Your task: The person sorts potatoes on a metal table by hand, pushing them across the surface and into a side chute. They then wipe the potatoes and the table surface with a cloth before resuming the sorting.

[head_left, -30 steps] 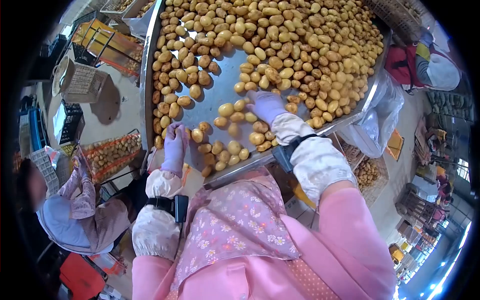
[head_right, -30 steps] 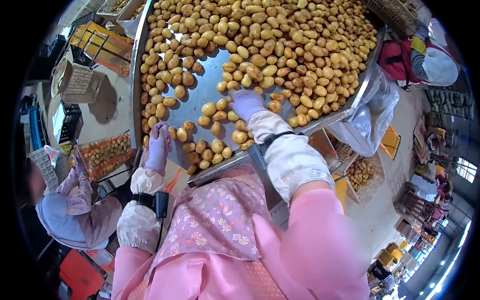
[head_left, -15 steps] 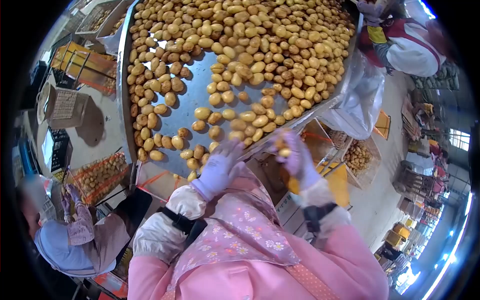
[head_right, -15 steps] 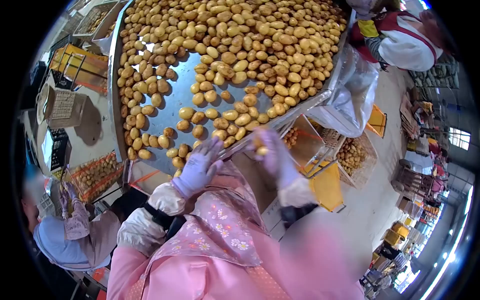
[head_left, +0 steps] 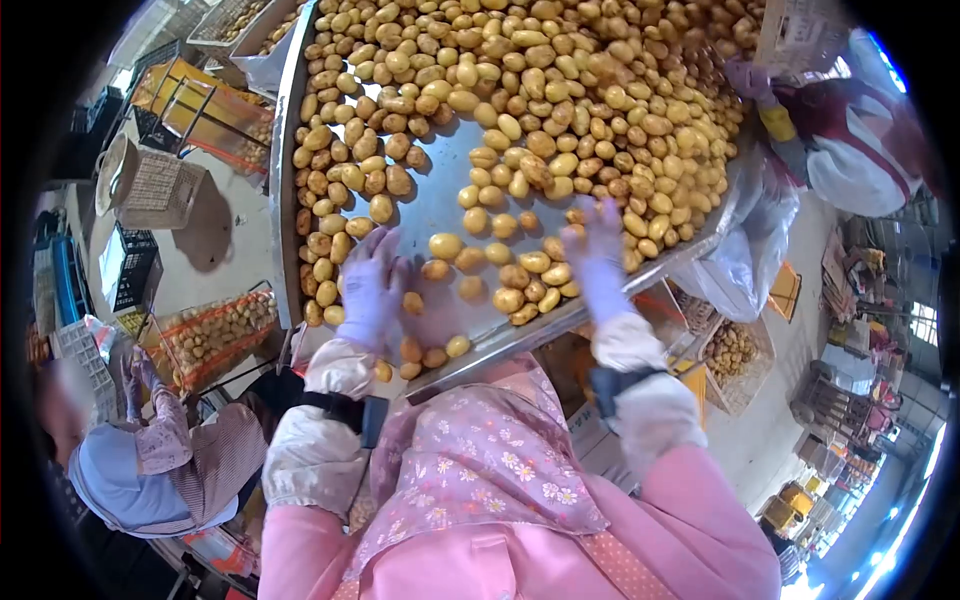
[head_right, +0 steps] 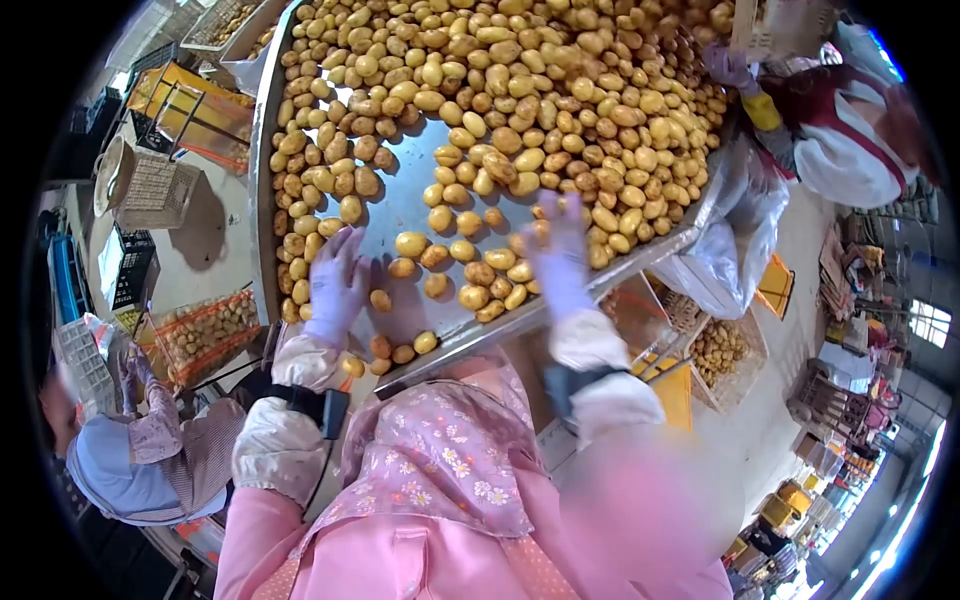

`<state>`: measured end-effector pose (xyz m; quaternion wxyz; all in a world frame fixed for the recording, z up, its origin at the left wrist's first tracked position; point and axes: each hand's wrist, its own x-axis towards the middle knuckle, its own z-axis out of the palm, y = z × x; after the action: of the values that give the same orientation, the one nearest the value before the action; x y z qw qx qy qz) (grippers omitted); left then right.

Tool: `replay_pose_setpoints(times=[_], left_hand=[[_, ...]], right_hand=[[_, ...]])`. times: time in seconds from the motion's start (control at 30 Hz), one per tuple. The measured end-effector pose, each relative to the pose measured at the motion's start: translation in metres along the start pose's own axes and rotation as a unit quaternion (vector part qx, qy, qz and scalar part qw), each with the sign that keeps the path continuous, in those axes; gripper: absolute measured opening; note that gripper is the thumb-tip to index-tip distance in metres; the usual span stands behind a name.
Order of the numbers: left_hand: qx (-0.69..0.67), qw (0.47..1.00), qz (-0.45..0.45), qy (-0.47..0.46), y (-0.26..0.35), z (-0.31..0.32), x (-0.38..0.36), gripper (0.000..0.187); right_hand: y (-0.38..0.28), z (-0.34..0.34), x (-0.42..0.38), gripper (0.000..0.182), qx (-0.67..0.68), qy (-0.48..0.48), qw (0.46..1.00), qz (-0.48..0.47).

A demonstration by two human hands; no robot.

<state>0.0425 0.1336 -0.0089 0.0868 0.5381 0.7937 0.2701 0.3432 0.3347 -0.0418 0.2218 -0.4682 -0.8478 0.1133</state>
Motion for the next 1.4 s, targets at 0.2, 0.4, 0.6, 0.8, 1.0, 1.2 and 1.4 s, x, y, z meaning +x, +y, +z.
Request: replay_pose_setpoints(times=[0.2, 0.4, 0.6, 0.8, 1.0, 1.2, 1.4], left_hand=[[-0.084, 0.988, -0.038, -0.127, 0.001, 0.049, -0.070, 0.067], [-0.084, 0.982, 0.056, -0.157, -0.066, -0.034, -0.034, 0.049], [0.074, 0.980, -0.142, 0.119, -0.134, 0.004, 0.164, 0.050], [0.067, 0.996, -0.046, -0.042, -0.047, 0.046, 0.098, 0.063], [0.030, 0.976, 0.004, -0.216, -0.001, 0.025, -0.065, 0.062], [-0.031, 0.984, -0.045, -0.172, -0.027, -0.012, -0.081, 0.057], [-0.037, 0.998, -0.010, -0.046, 0.009, 0.031, 0.023, 0.050]], right_hand=[[-0.092, 0.073, -0.005, 0.028, -0.119, -0.291, 0.923, -0.224], [-0.071, 0.013, 0.157, 0.038, 0.111, -0.241, 0.963, 0.050], [-0.171, 0.142, 0.275, 0.063, -0.198, -0.134, 0.959, -0.155], [-0.125, 0.088, 0.171, 0.059, 0.002, -0.310, 0.882, -0.356], [-0.066, 0.016, 0.016, 0.060, -0.156, -0.260, 0.946, -0.117], [-0.012, -0.072, 0.043, 0.054, -0.246, -0.459, 0.847, -0.108], [-0.035, 0.044, 0.066, 0.082, -0.198, -0.182, 0.941, 0.204]])
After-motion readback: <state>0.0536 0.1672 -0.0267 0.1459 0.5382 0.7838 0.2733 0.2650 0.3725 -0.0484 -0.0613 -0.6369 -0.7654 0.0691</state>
